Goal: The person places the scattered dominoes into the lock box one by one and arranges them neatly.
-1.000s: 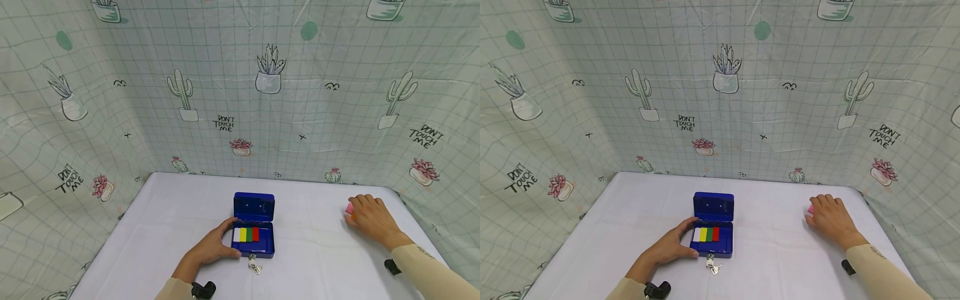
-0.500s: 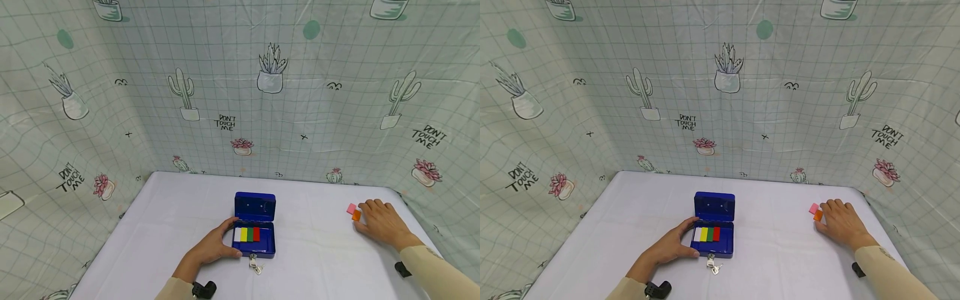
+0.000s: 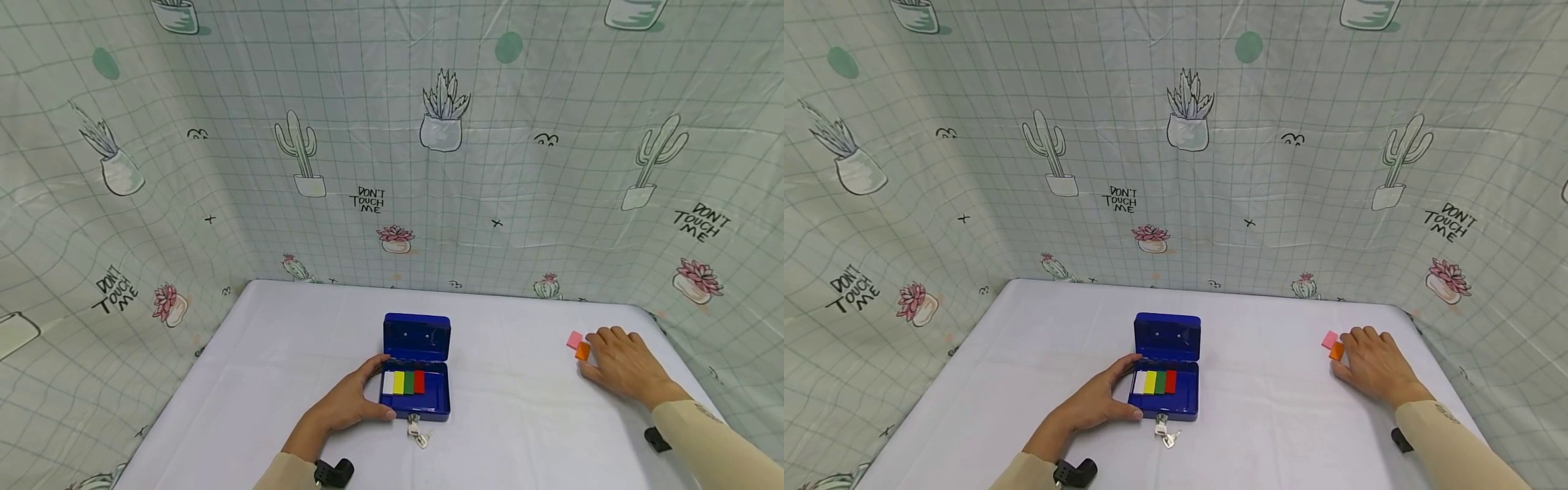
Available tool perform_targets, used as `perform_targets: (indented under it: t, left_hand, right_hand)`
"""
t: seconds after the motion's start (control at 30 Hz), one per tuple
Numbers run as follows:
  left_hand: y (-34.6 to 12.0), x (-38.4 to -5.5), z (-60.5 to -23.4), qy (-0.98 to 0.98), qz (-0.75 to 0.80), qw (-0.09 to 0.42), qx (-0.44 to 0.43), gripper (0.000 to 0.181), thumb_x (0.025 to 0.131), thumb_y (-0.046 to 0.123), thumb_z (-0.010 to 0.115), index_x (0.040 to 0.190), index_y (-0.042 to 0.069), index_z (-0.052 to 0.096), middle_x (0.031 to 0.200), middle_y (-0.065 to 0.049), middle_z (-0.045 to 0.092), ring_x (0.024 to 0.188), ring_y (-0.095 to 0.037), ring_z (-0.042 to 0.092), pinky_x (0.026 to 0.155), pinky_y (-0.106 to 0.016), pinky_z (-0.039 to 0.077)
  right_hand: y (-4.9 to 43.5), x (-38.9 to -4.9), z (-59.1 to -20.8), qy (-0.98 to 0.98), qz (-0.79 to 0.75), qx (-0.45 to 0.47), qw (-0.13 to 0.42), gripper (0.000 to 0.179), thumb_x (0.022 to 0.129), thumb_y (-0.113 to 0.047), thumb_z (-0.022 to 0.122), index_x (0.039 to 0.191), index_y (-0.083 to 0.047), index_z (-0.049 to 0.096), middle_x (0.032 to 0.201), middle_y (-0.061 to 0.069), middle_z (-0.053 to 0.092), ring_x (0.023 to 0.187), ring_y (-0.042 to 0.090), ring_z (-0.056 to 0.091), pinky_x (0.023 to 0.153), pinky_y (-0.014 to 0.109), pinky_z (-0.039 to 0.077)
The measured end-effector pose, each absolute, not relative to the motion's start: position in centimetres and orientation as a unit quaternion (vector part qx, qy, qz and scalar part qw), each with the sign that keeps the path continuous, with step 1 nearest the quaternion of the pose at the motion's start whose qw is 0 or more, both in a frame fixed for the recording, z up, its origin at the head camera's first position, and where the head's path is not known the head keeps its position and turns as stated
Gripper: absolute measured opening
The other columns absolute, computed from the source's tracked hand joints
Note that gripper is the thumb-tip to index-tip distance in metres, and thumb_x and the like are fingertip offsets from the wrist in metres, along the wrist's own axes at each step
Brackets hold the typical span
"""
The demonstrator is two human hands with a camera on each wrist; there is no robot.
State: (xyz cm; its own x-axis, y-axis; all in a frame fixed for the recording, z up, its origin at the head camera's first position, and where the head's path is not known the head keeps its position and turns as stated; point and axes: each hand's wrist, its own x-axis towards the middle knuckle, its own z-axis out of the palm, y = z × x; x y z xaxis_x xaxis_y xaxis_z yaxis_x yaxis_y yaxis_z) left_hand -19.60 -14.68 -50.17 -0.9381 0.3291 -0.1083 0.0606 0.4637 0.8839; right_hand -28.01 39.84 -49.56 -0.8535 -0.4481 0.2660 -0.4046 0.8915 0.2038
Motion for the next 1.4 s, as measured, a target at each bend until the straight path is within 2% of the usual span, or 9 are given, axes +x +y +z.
perform_targets:
  t: [0.4, 0.63, 0.8, 1.17, 1.4]
  left_hand:
    - [-14.58, -19.61, -50.05, 0.844, 0.507, 0.135, 0.113, 0.106, 0.075, 0.028, 0.097, 0.163, 0.021, 0.038, 0.166, -0.016, 0.043, 0.155, -0.041, 0.036, 0.125, -0.07, 0.022]
    - [-14.57, -19.67, -50.16, 0.847, 0.502, 0.132, 0.115, 0.107, 0.075, 0.03, 0.097, 0.163, 0.02, 0.037, 0.166, -0.016, 0.043, 0.155, -0.041, 0.036, 0.124, -0.07, 0.023]
    - [-14.61, -19.78, -50.29, 0.846, 0.503, 0.131, 0.114, 0.107, 0.075, 0.03, 0.097, 0.163, 0.019, 0.037, 0.166, -0.016, 0.043, 0.155, -0.04, 0.036, 0.125, -0.069, 0.023]
    - [-14.66, -19.76, -50.26, 0.847, 0.502, 0.13, 0.118, 0.107, 0.075, 0.028, 0.097, 0.163, 0.019, 0.038, 0.165, -0.017, 0.044, 0.154, -0.041, 0.038, 0.125, -0.07, 0.023]
    - [-14.62, -19.7, -50.27, 0.845, 0.504, 0.128, 0.121, 0.106, 0.075, 0.026, 0.097, 0.163, 0.019, 0.038, 0.165, -0.017, 0.044, 0.154, -0.041, 0.038, 0.125, -0.07, 0.023]
  right_hand:
    - [39.9, -28.06, -49.91, -0.961, -0.069, 0.225, 0.144, 0.041, 0.092, -0.038, 0.071, 0.108, -0.001, 0.066, 0.099, 0.013, 0.062, 0.095, 0.036, 0.056, 0.077, 0.053, 0.043]
    - [39.93, -28.0, -49.93, -0.965, -0.065, 0.217, 0.132, 0.042, 0.094, -0.038, 0.068, 0.111, 0.0, 0.066, 0.104, 0.016, 0.064, 0.098, 0.036, 0.056, 0.08, 0.055, 0.045]
    - [39.79, -27.97, -49.79, -0.966, -0.057, 0.218, 0.128, 0.041, 0.094, -0.039, 0.071, 0.107, 0.0, 0.064, 0.1, 0.014, 0.061, 0.096, 0.036, 0.055, 0.08, 0.054, 0.045]
    - [39.64, -27.91, -49.88, -0.95, -0.057, 0.235, 0.198, 0.045, 0.083, -0.035, 0.079, 0.105, 0.001, 0.063, 0.094, 0.013, 0.059, 0.088, 0.034, 0.054, 0.074, 0.049, 0.042]
    - [39.53, -28.0, -50.04, -0.939, -0.047, 0.249, 0.234, 0.043, 0.078, -0.032, 0.079, 0.102, 0.001, 0.063, 0.093, 0.014, 0.06, 0.087, 0.035, 0.055, 0.073, 0.049, 0.042]
